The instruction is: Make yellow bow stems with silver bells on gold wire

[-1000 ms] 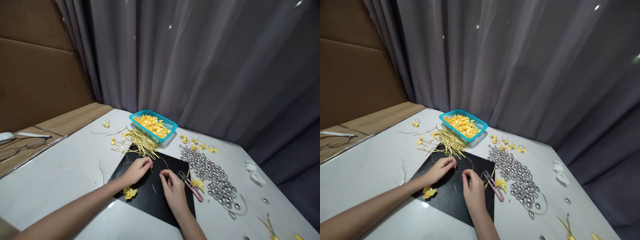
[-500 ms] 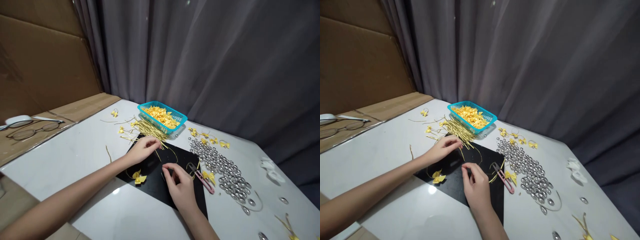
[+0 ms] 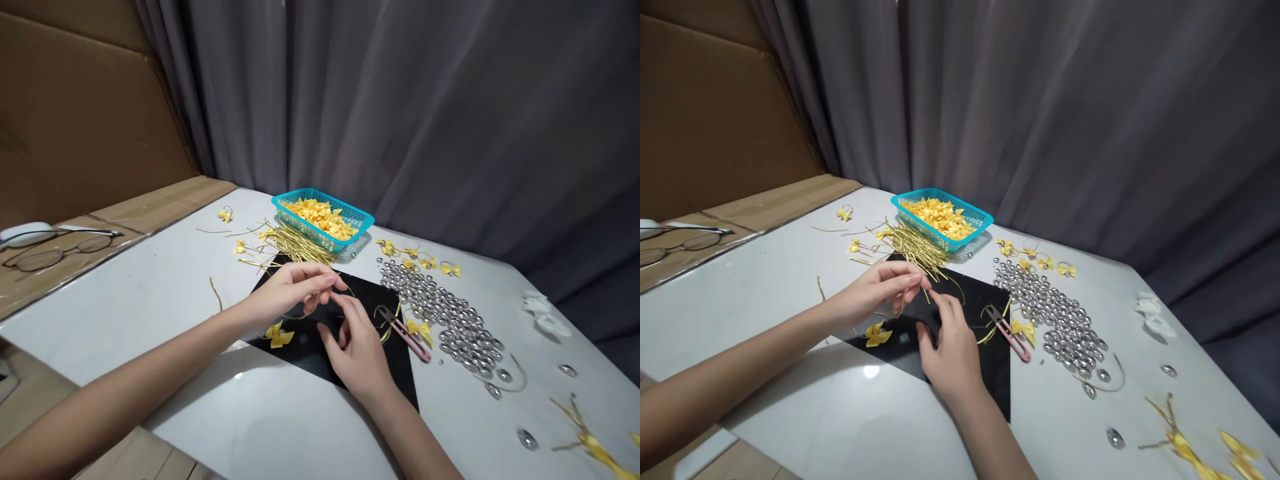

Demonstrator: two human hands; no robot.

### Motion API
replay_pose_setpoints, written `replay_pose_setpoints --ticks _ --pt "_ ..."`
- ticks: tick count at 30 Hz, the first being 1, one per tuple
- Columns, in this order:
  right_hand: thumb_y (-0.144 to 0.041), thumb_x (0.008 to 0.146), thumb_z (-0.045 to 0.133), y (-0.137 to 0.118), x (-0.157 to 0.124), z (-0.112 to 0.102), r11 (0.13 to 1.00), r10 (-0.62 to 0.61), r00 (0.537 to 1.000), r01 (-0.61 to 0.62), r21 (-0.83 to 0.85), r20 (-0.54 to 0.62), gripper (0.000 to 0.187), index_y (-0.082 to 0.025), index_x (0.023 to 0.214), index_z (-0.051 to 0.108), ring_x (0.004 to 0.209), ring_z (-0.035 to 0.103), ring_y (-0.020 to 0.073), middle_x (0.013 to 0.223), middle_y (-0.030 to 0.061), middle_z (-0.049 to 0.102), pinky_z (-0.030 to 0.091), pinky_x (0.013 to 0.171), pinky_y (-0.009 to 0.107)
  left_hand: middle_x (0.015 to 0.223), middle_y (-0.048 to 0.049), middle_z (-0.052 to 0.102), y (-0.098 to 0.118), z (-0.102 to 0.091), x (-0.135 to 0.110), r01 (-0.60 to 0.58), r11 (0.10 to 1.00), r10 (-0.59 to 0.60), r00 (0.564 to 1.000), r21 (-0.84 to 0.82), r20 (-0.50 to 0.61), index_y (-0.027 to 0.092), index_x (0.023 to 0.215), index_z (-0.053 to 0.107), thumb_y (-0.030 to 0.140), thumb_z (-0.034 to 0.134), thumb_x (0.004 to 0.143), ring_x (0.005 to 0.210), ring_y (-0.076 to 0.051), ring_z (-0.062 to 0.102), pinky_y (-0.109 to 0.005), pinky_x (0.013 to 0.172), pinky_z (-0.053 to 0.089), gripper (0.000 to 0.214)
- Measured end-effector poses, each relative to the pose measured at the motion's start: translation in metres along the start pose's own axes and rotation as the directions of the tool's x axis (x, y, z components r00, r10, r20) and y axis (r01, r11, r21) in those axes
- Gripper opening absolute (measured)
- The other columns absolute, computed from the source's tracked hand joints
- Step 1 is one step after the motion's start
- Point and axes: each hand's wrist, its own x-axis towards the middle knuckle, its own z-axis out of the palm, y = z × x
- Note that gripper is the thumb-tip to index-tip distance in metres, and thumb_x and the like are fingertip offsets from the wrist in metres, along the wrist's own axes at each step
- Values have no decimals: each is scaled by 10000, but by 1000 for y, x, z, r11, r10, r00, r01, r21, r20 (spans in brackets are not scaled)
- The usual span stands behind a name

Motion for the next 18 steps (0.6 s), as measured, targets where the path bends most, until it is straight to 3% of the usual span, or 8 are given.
replay_pose_setpoints --ticks 3,5,8,12,15,18 --pt "-258 781 596 -20 -1 9 954 2 999 -16 300 47 509 -200 1262 440 507 406 71 1037 73 516 388 437 232 685 10 620 -4 6 -2 62 988 -56 997 -143 43 167 824 701 313 623 823 537 -39 512 -149 518 409 165" --pt "-281 755 605 -32 -1 13 878 55 991 -107 467 124 441 -189 1166 475 503 382 77 833 18 486 355 416 214 702 -6 652 -5 9 -3 93 971 -83 995 -218 55 166 813 706 328 645 808 573 -46 560 -146 556 445 173" --pt "-348 773 586 -39 1 9 721 144 956 -279 634 257 333 -179 1049 506 466 366 72 690 -25 461 356 414 209 711 -14 668 -4 8 -3 102 948 -95 995 -302 39 169 809 718 337 666 794 613 -54 597 -135 570 462 176" --pt "-450 802 586 -33 2 -5 650 230 915 -397 647 331 330 -138 907 594 418 324 45 569 -48 439 295 396 187 703 -2 654 0 2 0 39 935 -68 995 -352 -72 158 799 718 299 688 774 622 -50 596 -127 595 475 146" --pt "-488 824 572 -24 3 -14 678 261 914 -402 615 310 365 -129 828 636 423 310 46 514 -69 346 279 408 185 692 2 631 0 -6 5 -19 937 -61 974 -348 -218 135 792 705 264 668 788 624 -51 586 -134 609 478 135" --pt "-498 837 555 -18 5 -21 744 277 929 -369 558 245 379 -133 831 658 422 303 56 491 -71 320 267 410 196 642 21 579 -4 -18 12 -64 946 -73 913 -317 -401 110 784 677 209 608 827 556 -37 540 -134 572 457 129"
